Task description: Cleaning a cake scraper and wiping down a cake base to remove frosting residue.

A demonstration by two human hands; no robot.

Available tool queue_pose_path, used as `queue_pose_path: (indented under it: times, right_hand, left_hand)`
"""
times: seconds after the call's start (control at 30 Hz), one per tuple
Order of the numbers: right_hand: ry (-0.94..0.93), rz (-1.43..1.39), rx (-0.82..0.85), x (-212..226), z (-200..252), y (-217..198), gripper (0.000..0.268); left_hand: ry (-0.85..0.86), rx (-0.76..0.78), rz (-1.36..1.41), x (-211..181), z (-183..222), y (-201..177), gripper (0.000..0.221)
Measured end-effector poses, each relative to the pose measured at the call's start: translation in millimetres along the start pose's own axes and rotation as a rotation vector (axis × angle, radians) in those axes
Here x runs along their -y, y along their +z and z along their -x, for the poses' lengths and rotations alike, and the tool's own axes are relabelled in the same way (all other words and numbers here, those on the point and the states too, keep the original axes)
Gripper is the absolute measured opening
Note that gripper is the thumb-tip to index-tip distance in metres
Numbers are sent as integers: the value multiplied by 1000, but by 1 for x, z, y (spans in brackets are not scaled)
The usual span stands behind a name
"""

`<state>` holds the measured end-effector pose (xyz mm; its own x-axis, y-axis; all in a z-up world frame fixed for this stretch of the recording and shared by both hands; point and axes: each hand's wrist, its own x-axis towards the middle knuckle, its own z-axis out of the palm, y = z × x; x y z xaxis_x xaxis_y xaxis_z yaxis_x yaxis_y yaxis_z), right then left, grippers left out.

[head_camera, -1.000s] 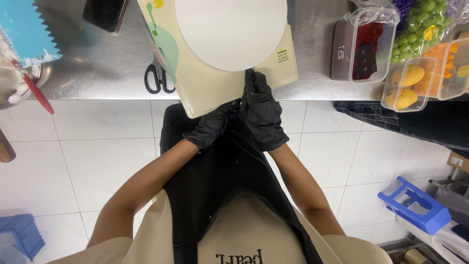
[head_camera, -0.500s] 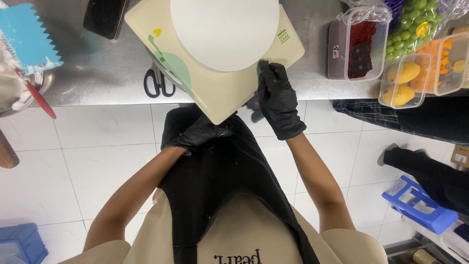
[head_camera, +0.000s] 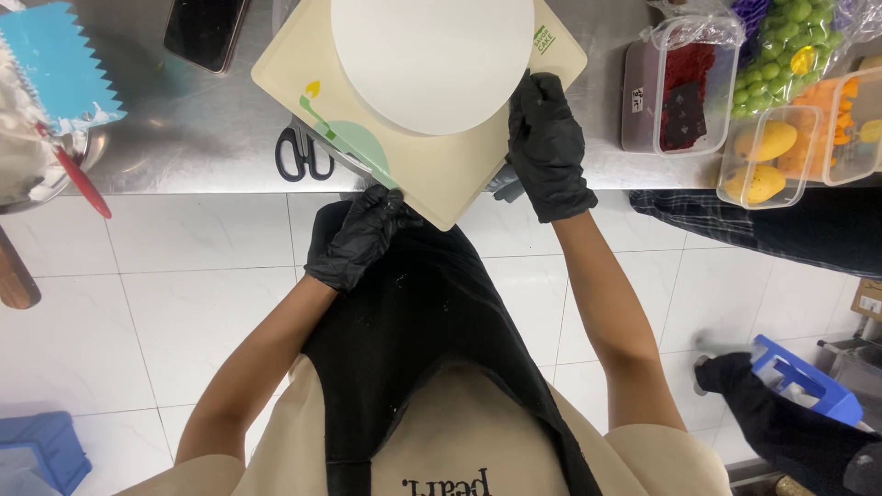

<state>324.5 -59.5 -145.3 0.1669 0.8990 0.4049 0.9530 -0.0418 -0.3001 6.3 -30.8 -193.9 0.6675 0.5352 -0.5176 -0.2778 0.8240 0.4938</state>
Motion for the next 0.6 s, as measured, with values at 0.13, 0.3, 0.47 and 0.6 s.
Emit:
queue_pose_path:
  times: [0.13,0.3,0.47,0.6]
  right_hand:
    - [100,-52,105,3,11,6,38]
    - [37,36,71,17,16,1,38]
    - [106,-27,115,29,20,-5,40]
    - [170,-24,202,41,18,-12,43]
  left_hand:
    - [26,-22,-19,7,-5,-4,19]
    - [16,-72,43,16,-10,-10,19]
    - [39,-61,74,12,-8,-7,20]
    - [54,-55,54,15,-10,-11,19]
